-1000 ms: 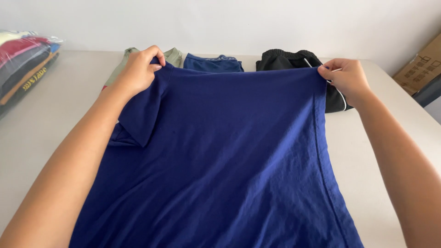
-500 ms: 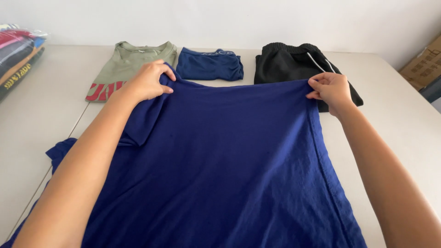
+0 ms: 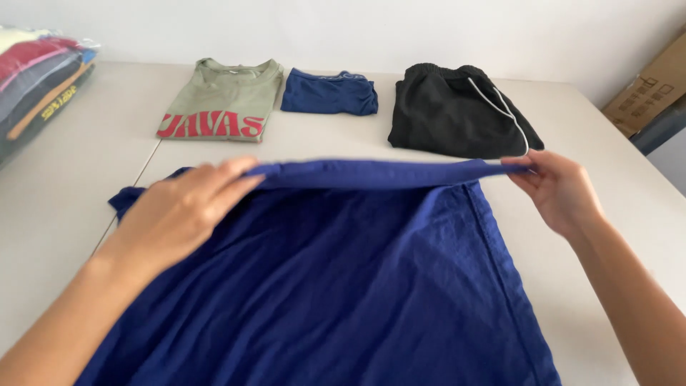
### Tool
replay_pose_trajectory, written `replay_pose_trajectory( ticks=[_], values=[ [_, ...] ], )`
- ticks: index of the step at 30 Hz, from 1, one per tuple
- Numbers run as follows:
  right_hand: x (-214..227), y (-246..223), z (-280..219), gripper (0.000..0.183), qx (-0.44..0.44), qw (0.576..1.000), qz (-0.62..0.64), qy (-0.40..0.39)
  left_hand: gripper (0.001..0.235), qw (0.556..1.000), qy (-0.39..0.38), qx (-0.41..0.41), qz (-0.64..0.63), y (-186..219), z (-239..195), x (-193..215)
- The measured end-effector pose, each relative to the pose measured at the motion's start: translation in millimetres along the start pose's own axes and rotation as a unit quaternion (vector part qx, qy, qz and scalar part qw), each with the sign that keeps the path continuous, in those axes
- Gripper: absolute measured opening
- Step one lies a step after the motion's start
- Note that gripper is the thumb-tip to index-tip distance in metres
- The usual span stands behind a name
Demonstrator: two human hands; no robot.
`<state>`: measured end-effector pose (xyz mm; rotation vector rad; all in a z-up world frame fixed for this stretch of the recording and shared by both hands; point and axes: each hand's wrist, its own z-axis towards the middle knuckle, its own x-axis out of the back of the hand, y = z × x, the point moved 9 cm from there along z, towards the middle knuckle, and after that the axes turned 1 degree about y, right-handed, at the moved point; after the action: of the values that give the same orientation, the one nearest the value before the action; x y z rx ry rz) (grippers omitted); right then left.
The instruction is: Folding a blue t-shirt on a white table, including smoothing the fabric and folding the sleeves and body.
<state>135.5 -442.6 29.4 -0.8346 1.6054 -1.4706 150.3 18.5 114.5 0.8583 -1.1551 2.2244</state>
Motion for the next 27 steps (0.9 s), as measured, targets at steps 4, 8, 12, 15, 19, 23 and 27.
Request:
replay_pose_trajectory(
  ticks=[4, 8, 12, 15, 19, 23, 27],
  values=[
    [20.9, 20.1, -39.9, 0.017, 0.013, 0.998, -0.028, 0.046, 0.051, 0.998, 0.009, -0.063, 0.013, 42.8, -44.4, 3.3],
    [18.4, 29.6, -74.5, 0.007, 0.004, 0.996, -0.093, 0.014, 0.032, 0.993, 0.026, -0.111, 0.015, 65.8, -68.9, 5.8],
    [27.9, 40.6, -80.7, 0.015, -0.001, 0.987, -0.163, -0.002, 0.065, 0.990, -0.008, -0.138, -0.005, 72.8, -86.6, -13.5],
    [21.6, 30.6, -101.5, 0.030, -0.078, 0.963, -0.255, 0.024, 0.102, 0.992, -0.064, -0.086, -0.071, 68.4, -81.5, -19.0],
    [3.8, 17.8, -118.2, 0.064, -0.170, 0.927, -0.335, -0.015, 0.100, 0.888, -0.328, 0.139, -0.291, 36.3, -71.0, -37.2],
    [-6.8, 6.6, -106.1, 0.061, -0.188, 0.910, -0.369, -0.006, 0.045, 0.859, -0.212, 0.301, -0.357, -18.2, -67.0, -51.4],
    [-7.7, 13.1, -78.1, 0.058, -0.181, 0.925, -0.332, 0.024, 0.022, 0.879, -0.148, 0.374, -0.257, -55.5, -74.7, -58.6]
  ],
)
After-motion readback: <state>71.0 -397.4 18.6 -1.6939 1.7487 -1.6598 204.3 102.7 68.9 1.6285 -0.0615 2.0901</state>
